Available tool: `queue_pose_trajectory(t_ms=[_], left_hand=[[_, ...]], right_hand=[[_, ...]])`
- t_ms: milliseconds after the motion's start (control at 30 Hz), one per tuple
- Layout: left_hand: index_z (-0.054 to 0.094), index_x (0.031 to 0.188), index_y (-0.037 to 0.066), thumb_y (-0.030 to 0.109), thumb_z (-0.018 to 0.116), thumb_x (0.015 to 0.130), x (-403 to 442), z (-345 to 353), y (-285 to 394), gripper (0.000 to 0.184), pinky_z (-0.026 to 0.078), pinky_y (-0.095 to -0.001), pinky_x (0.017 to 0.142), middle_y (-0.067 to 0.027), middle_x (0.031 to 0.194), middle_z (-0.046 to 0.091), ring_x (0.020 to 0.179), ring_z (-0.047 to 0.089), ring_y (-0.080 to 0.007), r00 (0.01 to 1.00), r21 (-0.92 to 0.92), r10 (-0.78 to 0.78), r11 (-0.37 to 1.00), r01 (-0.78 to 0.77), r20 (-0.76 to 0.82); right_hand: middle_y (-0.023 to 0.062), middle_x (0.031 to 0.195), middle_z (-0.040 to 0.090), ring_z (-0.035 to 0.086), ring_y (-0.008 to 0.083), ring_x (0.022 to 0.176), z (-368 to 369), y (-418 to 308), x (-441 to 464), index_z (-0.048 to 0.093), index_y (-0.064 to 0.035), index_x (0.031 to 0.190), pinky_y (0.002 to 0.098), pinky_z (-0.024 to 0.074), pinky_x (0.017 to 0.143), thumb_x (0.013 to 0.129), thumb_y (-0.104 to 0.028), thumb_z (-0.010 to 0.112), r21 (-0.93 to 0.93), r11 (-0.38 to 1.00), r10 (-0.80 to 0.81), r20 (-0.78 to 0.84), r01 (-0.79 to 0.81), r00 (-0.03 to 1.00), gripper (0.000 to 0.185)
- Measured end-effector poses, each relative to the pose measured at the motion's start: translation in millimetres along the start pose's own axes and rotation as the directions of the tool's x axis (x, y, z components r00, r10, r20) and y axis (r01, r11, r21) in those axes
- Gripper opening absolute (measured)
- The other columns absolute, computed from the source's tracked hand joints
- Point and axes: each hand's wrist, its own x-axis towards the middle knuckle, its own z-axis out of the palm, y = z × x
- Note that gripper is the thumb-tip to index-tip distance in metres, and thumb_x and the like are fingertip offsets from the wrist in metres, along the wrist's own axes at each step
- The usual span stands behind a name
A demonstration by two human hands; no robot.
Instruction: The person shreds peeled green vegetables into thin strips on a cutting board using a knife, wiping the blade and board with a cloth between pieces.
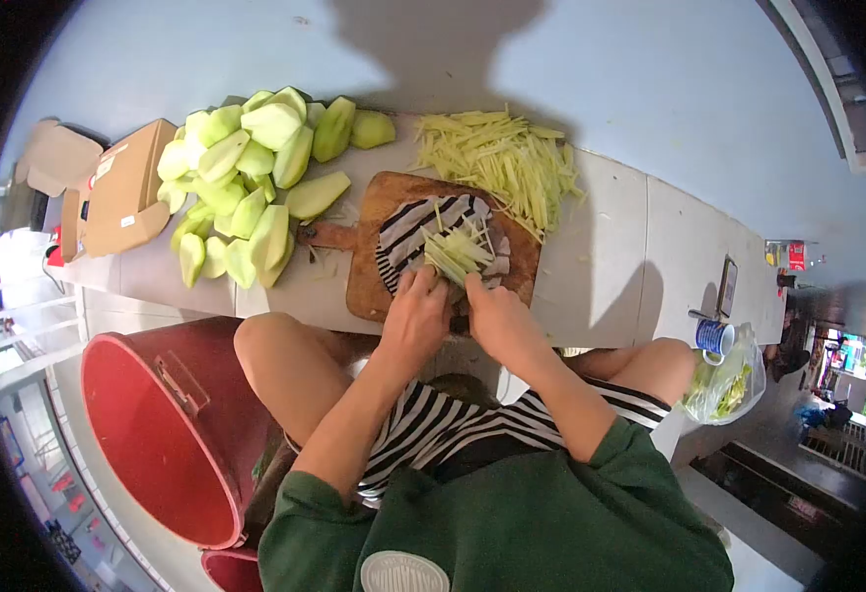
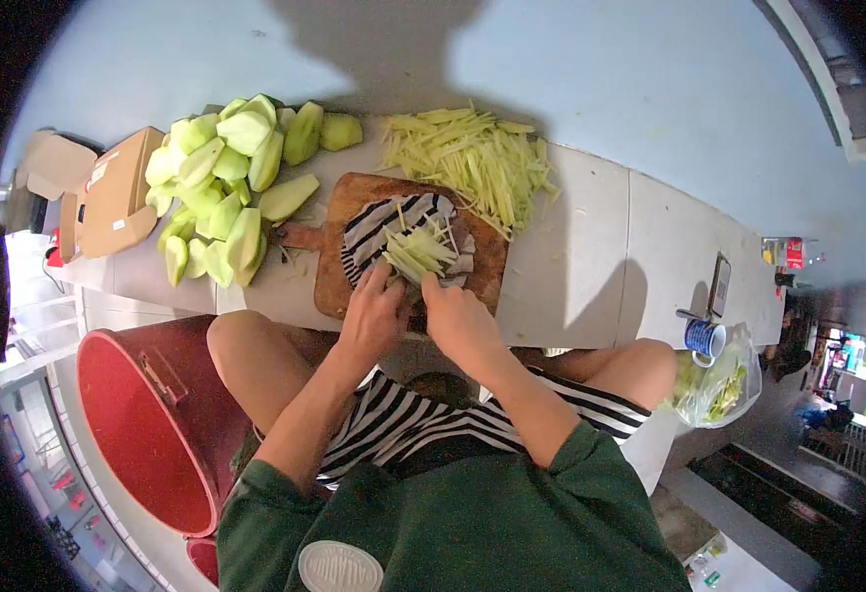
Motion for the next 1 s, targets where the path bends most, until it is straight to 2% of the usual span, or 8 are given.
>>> queue_pose_trajectory(t_ms=[33,100,200,300,433,500,800,1000], left_hand=[[0.064,0.094,-0.001,0.004,0.063,0.079,-1.6,-0.4,0.0,0.017,0.048,-0.0452,0.094,-0.0180,0.103,0.058,0.100,0.055,-0.0377,1.000,0.000,0.003,1.000,-0.003,0.000],[0.064,0.094,-0.002,0.004,0.063,0.078,-2.3,1.3,-2.9,0.018,0.048,-0.0450,0.093,-0.0183,0.104,0.059,0.101,0.055,-0.0380,0.994,0.045,-0.007,0.999,0.002,0.113],[0.065,0.094,-0.003,0.004,0.063,0.077,-6.5,6.7,-7.4,0.018,0.049,-0.0451,0.092,-0.0181,0.103,0.059,0.100,0.056,-0.0376,0.998,0.092,0.045,0.995,-0.048,0.034],[0.065,0.093,-0.003,0.002,0.062,0.077,-7.0,10.2,-10.6,0.017,0.050,-0.0450,0.090,-0.0177,0.102,0.059,0.097,0.057,-0.0373,0.992,0.065,0.011,0.998,-0.019,0.125],[0.065,0.092,-0.002,0.001,0.060,0.077,-10.1,10.8,-9.6,0.016,0.051,-0.0452,0.085,-0.0178,0.102,0.059,0.094,0.058,-0.0374,0.994,0.048,-0.018,0.999,0.013,0.110],[0.064,0.092,-0.001,0.001,0.060,0.077,-7.6,11.5,-9.4,0.015,0.052,-0.0462,0.083,-0.0184,0.104,0.058,0.094,0.058,-0.0379,0.999,0.044,-0.006,0.999,0.003,0.049],[0.064,0.093,-0.002,0.002,0.060,0.076,-7.3,6.7,-7.6,0.017,0.052,-0.0434,0.088,-0.0186,0.106,0.058,0.095,0.058,-0.0384,0.998,0.054,0.019,0.998,-0.022,0.063],[0.065,0.091,-0.001,0.003,0.060,0.076,-8.9,10.9,-10.0,0.015,0.053,-0.0436,0.087,-0.0182,0.102,0.059,0.095,0.059,-0.0369,0.997,0.046,0.016,0.999,-0.019,0.074]], right_hand=[[0.0286,0.081,0.068,0.069,0.0482,0.083,-2.2,-1.6,-1.8,0.050,0.0000,0.109,0.0572,0.0574,0.070,0.094,-0.007,0.049,0.000,1.000,0.001,-0.003,-0.001,1.000,0.016],[0.0287,0.083,0.068,0.070,0.0482,0.084,-13.1,-6.8,-5.8,0.050,-0.0001,0.110,0.0568,0.0575,0.070,0.094,-0.007,0.049,-0.029,1.000,-0.001,0.014,0.001,1.000,0.017],[0.0296,0.086,0.069,0.070,0.0482,0.084,-31.9,-23.5,-20.8,0.049,0.0001,0.111,0.0562,0.0577,0.071,0.094,-0.007,0.048,-0.024,1.000,0.020,0.053,-0.018,0.998,0.018],[0.0322,0.078,0.065,0.066,0.0525,0.078,-18.6,-21.2,-18.4,0.048,-0.0009,0.106,0.0618,0.0518,0.070,0.093,-0.007,0.052,0.040,0.999,0.032,-0.015,-0.032,0.999,0.015],[0.0321,0.078,0.065,0.065,0.0529,0.077,-9.0,-18.3,-12.2,0.048,-0.0008,0.106,0.0619,0.0516,0.068,0.093,-0.006,0.052,0.028,0.998,0.060,-0.020,-0.059,0.998,0.015],[0.0303,0.084,0.068,0.070,0.0483,0.084,-21.7,-24.4,-17.7,0.048,0.0015,0.111,0.0560,0.0579,0.071,0.094,-0.005,0.049,-0.046,0.998,0.052,0.035,-0.050,0.998,0.019],[0.0306,0.087,0.068,0.069,0.0494,0.086,-28.3,-32.8,-18.5,0.049,0.0004,0.108,0.0573,0.0572,0.072,0.093,-0.004,0.050,-0.038,0.998,0.053,0.032,-0.052,0.998,0.016],[0.0303,0.087,0.068,0.069,0.0496,0.086,-13.2,-24.5,-10.3,0.049,0.0002,0.109,0.0574,0.0569,0.072,0.093,-0.006,0.050,-0.043,0.996,0.080,0.043,-0.078,0.996,0.016]])
